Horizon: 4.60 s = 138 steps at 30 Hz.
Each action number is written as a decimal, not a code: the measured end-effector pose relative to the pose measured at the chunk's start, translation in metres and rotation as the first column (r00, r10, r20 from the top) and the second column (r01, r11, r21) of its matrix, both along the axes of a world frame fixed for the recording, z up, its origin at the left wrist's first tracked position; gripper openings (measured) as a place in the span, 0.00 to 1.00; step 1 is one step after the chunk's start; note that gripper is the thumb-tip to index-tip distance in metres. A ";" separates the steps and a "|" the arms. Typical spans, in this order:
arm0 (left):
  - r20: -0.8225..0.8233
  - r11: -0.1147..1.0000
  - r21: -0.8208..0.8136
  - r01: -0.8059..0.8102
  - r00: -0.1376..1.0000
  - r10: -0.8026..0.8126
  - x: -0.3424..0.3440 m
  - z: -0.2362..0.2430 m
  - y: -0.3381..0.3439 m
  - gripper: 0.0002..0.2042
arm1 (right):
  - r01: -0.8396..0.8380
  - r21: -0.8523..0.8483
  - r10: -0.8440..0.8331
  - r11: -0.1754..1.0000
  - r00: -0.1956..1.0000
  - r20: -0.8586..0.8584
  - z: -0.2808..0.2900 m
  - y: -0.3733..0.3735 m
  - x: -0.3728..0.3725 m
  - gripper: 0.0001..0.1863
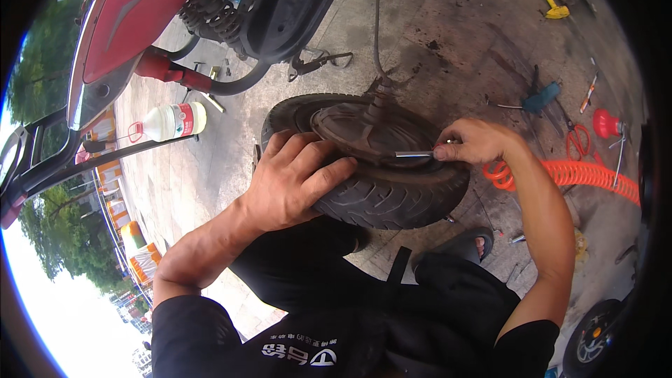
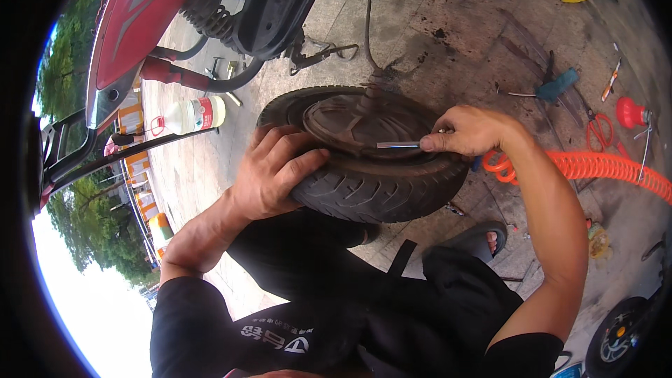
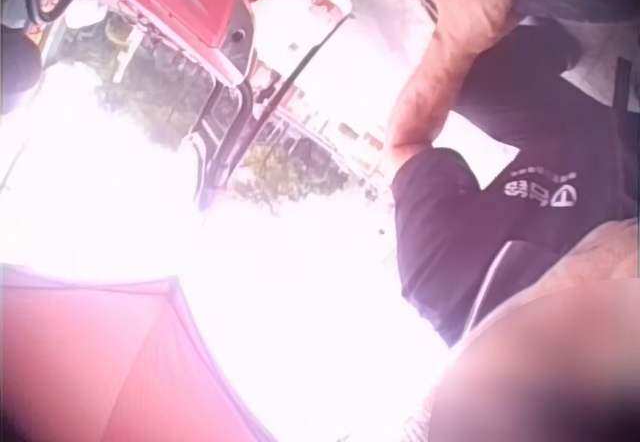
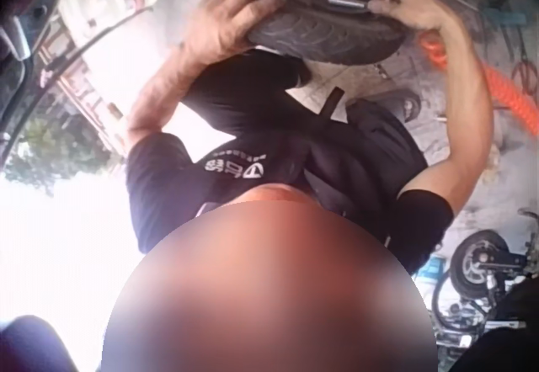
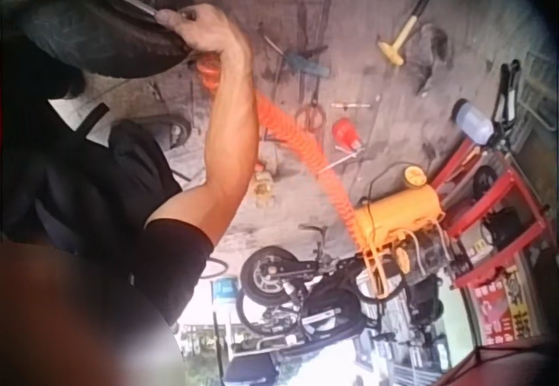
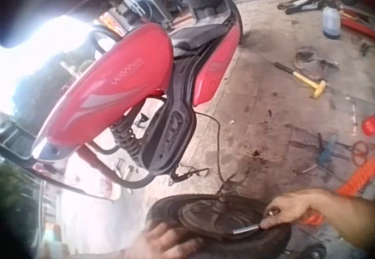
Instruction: The person removes a motorcycle tire from the rim, uses a tire lever to pry the bead, and then uses an air hose to inflate the tire. The person repeatedly adjusts the tire on the rim and uses tools to seat the bead.
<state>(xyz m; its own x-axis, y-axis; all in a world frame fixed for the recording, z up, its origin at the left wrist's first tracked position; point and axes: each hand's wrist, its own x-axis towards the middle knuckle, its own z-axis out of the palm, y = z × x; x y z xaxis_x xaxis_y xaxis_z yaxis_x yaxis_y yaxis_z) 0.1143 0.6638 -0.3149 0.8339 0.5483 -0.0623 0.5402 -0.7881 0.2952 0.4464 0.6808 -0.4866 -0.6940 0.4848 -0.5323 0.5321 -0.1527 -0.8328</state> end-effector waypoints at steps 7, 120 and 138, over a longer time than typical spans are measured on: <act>-0.003 0.998 0.033 0.053 0.999 -0.053 -0.004 -0.005 -0.010 0.31 | -0.025 -0.130 0.032 0.991 0.998 0.050 0.005 0.000 -0.006 0.45; 0.098 0.980 0.168 0.107 0.987 -0.124 -0.005 -0.022 -0.022 0.19 | -0.019 -0.005 0.020 1.000 0.990 0.142 0.017 -0.018 -0.009 0.50; 0.101 0.985 0.100 0.142 0.983 -0.152 -0.004 -0.019 -0.020 0.28 | 0.058 0.033 -0.061 0.998 0.994 0.096 0.024 -0.025 0.001 0.46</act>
